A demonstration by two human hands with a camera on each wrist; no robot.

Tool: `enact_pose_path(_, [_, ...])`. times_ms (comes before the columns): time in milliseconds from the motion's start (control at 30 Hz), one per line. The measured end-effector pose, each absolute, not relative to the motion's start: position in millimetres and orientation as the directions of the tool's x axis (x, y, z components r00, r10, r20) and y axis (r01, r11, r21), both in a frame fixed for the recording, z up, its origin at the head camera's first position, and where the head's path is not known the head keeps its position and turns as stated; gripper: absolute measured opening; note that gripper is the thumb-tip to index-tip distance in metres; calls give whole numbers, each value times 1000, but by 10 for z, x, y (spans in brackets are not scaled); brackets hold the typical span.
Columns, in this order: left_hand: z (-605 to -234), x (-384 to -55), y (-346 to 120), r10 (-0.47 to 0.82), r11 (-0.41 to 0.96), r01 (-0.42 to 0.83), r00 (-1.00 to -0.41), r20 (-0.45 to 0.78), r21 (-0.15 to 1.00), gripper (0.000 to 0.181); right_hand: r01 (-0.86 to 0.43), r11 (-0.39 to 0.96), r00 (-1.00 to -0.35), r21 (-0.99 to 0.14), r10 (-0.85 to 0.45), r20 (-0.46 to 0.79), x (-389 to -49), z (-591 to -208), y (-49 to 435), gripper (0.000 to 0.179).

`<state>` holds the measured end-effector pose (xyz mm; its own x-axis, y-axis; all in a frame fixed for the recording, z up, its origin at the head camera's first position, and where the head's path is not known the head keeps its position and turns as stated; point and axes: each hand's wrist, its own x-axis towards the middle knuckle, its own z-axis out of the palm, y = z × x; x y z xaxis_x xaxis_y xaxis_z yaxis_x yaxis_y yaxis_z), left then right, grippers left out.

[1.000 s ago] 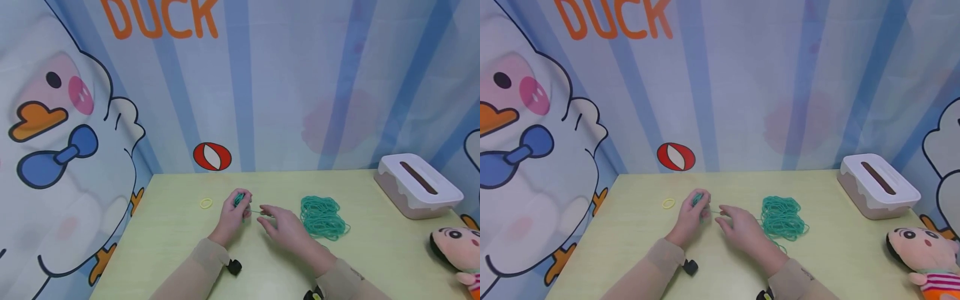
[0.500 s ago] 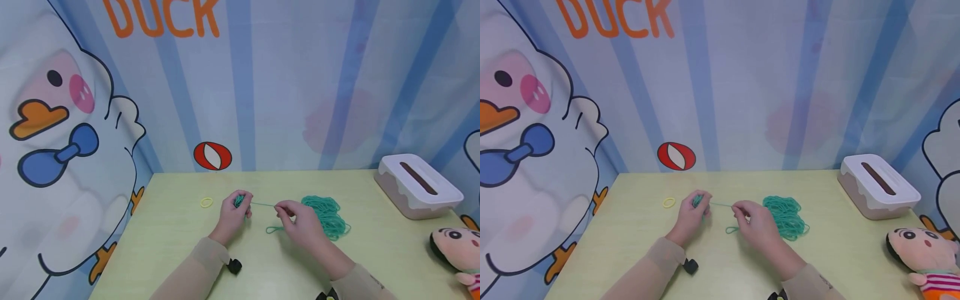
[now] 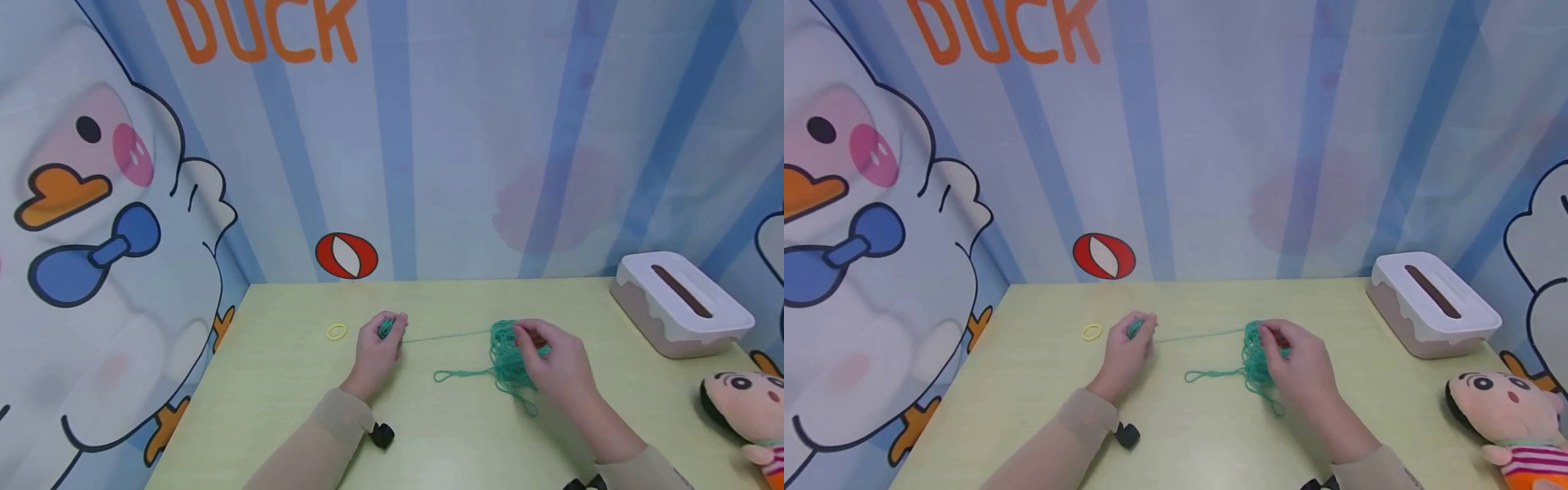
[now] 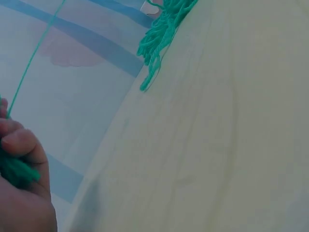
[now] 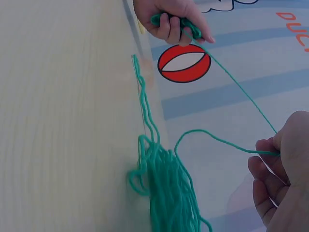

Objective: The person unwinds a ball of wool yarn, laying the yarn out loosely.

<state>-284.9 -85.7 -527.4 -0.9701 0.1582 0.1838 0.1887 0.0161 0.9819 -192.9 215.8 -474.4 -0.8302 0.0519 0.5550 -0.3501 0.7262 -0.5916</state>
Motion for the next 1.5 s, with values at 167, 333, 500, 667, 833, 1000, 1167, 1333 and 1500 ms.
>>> enact_pose_path(167, [-5286, -2860, -857, 126, 20, 191, -974, 187, 981, 50, -269, 758, -859, -595, 90, 503, -1894, -4788, 2425, 13])
enact_pose_path(333, [-5306, -2873, -861, 109, 24, 191, -976, 187, 981, 48, -155, 793, -928, -589, 88, 363, -1881, -4819, 2677, 22])
enact_pose_path(500, [-5299, -2873, -854, 94, 27, 172, -981, 169, 985, 48, -89, 825, -967, -558, 63, 246, -1908, -4853, 2863, 27])
enact_pose_path(667, [-5282, -2870, -862, 80, 52, 135, -988, 131, 989, 48, -27, 867, -987, -498, 55, 149, -1945, -4853, 2906, 24])
enact_pose_path(833, [-5287, -2862, -867, 126, 76, 142, -983, 132, 987, 36, -28, 869, -987, -495, 53, 149, -1960, -4866, 2756, 24])
enact_pose_path(1000, [-5283, -2849, -858, 175, 81, 161, -974, 145, 984, 28, -192, 815, -906, -547, 67, 418, -1969, -4890, 2334, 21])
enact_pose_path(1167, [-5264, -2835, -850, 220, 63, 177, -962, 160, 982, 29, -393, 734, -866, -554, -92, 492, -2041, -4904, 1784, 26])
enact_pose_path(1333, [-5266, -2842, -841, 251, 61, 202, -951, 181, 977, 38, -387, 682, -917, -620, -217, 334, -2158, -4949, 1362, 42])
enact_pose_path(1500, [-5274, -2833, -834, 263, 35, 213, -945, 197, 976, 33, -309, 641, -951, -702, -206, 230, -2257, -4992, 1153, 36])
